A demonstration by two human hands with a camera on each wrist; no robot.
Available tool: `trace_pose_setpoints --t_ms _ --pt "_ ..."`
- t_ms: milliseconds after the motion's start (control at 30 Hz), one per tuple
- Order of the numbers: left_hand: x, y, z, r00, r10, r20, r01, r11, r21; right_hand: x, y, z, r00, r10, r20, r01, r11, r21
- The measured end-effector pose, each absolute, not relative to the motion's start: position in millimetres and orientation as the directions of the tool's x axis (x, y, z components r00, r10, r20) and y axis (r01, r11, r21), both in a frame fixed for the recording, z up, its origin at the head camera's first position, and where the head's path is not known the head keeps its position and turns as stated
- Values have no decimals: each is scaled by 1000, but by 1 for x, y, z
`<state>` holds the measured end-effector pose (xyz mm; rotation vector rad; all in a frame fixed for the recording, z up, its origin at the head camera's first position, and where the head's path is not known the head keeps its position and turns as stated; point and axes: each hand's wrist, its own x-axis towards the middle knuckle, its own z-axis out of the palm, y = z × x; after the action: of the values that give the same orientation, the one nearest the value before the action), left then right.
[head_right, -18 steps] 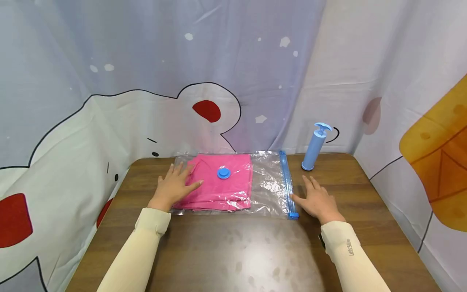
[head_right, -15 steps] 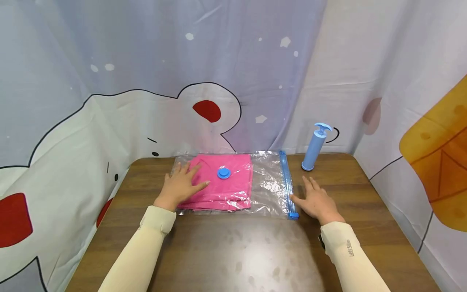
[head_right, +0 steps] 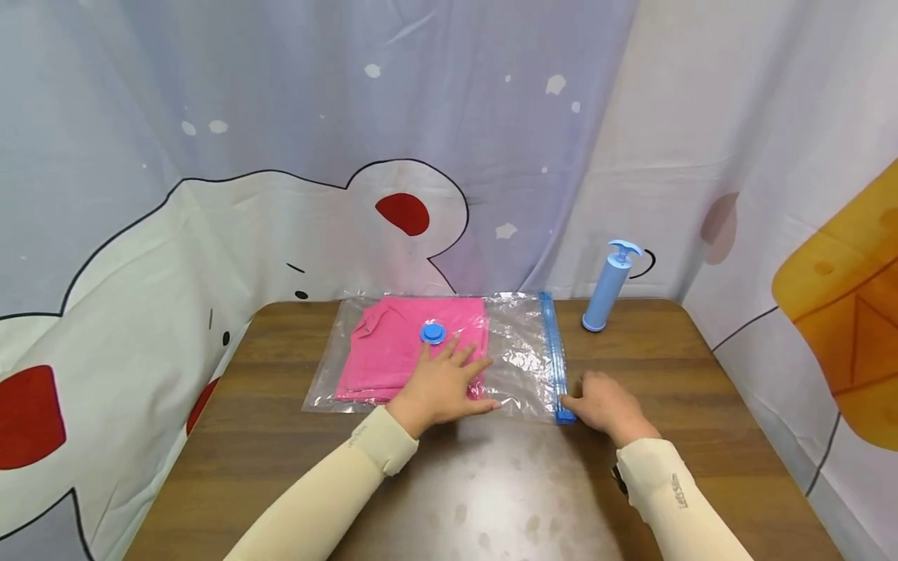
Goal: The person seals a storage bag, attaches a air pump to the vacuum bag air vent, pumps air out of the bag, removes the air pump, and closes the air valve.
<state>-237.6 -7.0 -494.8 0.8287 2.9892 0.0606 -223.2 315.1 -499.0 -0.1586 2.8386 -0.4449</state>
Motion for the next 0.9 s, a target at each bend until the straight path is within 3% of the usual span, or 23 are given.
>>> trace_pose_setpoints --t_ms 200,500,900 --pt "-218 40 -505 -788 613 -60 615 789 -11 -221 311 -502 -960 -180 -214 -82 913 -400" --pt "-201 75 -518 -763 637 -107 646 755 -112 -219 313 -507 -954 -174 -242 -13 835 -550" --pt "-198 81 -528 -777 621 -106 629 759 -167 -222 325 -515 -878 -125 -462 324 554 -767"
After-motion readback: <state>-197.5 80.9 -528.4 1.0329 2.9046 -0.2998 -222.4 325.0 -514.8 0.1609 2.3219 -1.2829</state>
